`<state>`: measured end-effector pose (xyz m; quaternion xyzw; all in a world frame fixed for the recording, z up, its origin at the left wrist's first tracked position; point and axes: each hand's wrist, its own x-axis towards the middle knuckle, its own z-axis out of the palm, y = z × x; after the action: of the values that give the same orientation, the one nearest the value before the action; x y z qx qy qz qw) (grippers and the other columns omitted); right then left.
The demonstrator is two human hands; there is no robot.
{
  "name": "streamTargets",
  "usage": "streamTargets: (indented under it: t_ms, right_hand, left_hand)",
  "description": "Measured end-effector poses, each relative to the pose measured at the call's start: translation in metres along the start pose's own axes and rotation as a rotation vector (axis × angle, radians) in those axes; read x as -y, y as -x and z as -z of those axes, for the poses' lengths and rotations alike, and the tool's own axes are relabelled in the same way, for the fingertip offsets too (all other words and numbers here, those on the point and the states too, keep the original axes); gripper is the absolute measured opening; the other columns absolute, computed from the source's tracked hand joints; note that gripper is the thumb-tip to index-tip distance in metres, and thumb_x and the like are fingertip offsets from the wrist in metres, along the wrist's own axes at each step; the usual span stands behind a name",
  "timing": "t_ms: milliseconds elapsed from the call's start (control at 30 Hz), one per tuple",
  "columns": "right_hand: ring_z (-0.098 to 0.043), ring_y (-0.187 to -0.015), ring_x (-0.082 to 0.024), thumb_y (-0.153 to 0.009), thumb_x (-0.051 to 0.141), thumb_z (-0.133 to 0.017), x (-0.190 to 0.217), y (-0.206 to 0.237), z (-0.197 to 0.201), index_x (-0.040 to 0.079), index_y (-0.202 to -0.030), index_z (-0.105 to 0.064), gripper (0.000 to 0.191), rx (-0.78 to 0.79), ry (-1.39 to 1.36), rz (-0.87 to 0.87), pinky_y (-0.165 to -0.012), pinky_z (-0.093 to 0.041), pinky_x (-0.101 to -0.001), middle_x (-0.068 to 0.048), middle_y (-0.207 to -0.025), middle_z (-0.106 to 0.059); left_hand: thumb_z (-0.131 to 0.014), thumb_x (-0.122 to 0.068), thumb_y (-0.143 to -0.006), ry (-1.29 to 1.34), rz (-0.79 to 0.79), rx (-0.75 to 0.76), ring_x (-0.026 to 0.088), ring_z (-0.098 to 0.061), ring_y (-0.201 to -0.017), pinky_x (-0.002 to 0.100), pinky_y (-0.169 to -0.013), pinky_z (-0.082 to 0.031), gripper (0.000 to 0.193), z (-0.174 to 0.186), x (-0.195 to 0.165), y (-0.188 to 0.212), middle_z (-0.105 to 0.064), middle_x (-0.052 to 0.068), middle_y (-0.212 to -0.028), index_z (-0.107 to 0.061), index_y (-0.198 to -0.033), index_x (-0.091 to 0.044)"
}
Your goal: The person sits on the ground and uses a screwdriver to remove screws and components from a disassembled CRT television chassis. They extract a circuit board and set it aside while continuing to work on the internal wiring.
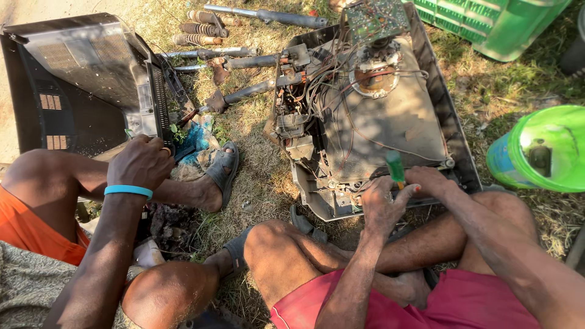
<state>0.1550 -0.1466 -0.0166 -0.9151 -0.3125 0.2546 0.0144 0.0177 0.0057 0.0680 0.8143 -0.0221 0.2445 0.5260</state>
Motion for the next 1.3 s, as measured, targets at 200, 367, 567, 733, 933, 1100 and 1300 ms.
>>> streamTargets:
  t_ms: [200,367,567,733,933,1100,1300]
  right_hand:
    - [-0.075,-0.095,-0.036,-0.091,0.019,-0.066,-0.068,0.115,0.034,0.01,-0.11,-0.068,0.022,-0.295,-0.282,-0.429,-0.087,-0.058,-0.0491,-0.018,-0.101,-0.076]
    - [-0.071,-0.101,-0.04,-0.095,0.021,-0.076,-0.124,0.202,0.057,-0.001,-0.129,-0.066,0.042,-0.739,-0.264,-0.618,-0.089,-0.055,-0.0477,-0.028,-0.11,-0.073]
    - [-0.071,-0.11,-0.022,-0.103,0.027,-0.063,-0.033,0.194,0.092,0.004,-0.134,-0.068,0.039,-0.785,-0.783,-0.261,-0.1,-0.054,-0.0362,-0.015,-0.12,-0.075]
    - [-0.063,-0.122,-0.02,-0.107,0.042,-0.058,0.105,0.167,0.121,0.0,-0.145,-0.051,0.057,-0.671,-1.275,0.656,-0.105,-0.052,-0.0333,-0.012,-0.131,-0.066]
    - [-0.046,-0.07,-0.011,-0.113,0.027,-0.053,0.211,0.132,0.129,0.004,-0.083,-0.059,0.038,-0.597,-1.248,0.649,-0.063,-0.039,-0.0281,-0.002,-0.077,-0.055]
    - [-0.04,-0.053,-0.009,-0.108,0.02,-0.053,0.237,0.095,0.112,0.005,-0.065,-0.049,0.046,-0.701,-1.539,0.64,-0.052,-0.033,-0.0312,-0.001,-0.059,-0.048]
    - [-0.039,-0.054,-0.008,-0.107,0.018,-0.056,0.238,0.048,0.097,0.003,-0.066,-0.051,0.044,-0.714,-1.539,0.563,-0.052,-0.032,-0.0295,-0.001,-0.06,-0.047]
  left_hand:
    - [-0.084,-0.027,-0.089,0.097,0.023,0.025,0.024,-0.07,-0.078,0.039,-0.07,-0.056,0.025,-0.007,-0.025,-0.003,-0.071,0.01,-0.086,-0.073,-0.097,-0.005]
    - [-0.084,-0.025,-0.087,0.181,0.098,0.11,0.019,-0.071,-0.071,0.036,-0.065,-0.056,0.025,-0.011,-0.051,-0.001,-0.071,0.008,-0.081,-0.073,-0.097,-0.005]
    - [-0.083,-0.022,-0.088,0.205,0.075,0.093,0.019,-0.073,-0.082,0.035,-0.072,-0.058,0.023,0.009,-0.051,-0.001,-0.075,0.008,-0.091,-0.076,-0.102,-0.005]
    - [-0.083,-0.022,-0.086,0.106,0.001,0.173,0.021,-0.074,-0.083,0.035,-0.073,-0.058,0.024,0.05,-0.023,0.0,-0.075,0.009,-0.096,-0.077,-0.104,-0.008]
    - [-0.082,-0.022,-0.087,-0.047,-0.068,0.3,0.024,-0.075,-0.09,0.035,-0.079,-0.059,0.015,0.115,0.015,0.008,-0.076,0.007,-0.103,-0.077,-0.099,-0.014]
    - [-0.075,-0.021,-0.086,-0.053,0.065,0.353,0.029,-0.074,-0.097,0.04,-0.084,-0.058,0.026,0.148,0.053,0.013,-0.076,0.011,-0.107,-0.075,-0.111,-0.016]
    - [-0.072,-0.017,-0.088,-0.017,0.276,0.347,0.033,-0.074,-0.096,0.042,-0.086,-0.058,0.028,0.153,0.092,0.003,-0.076,0.017,-0.102,-0.076,-0.116,-0.017]
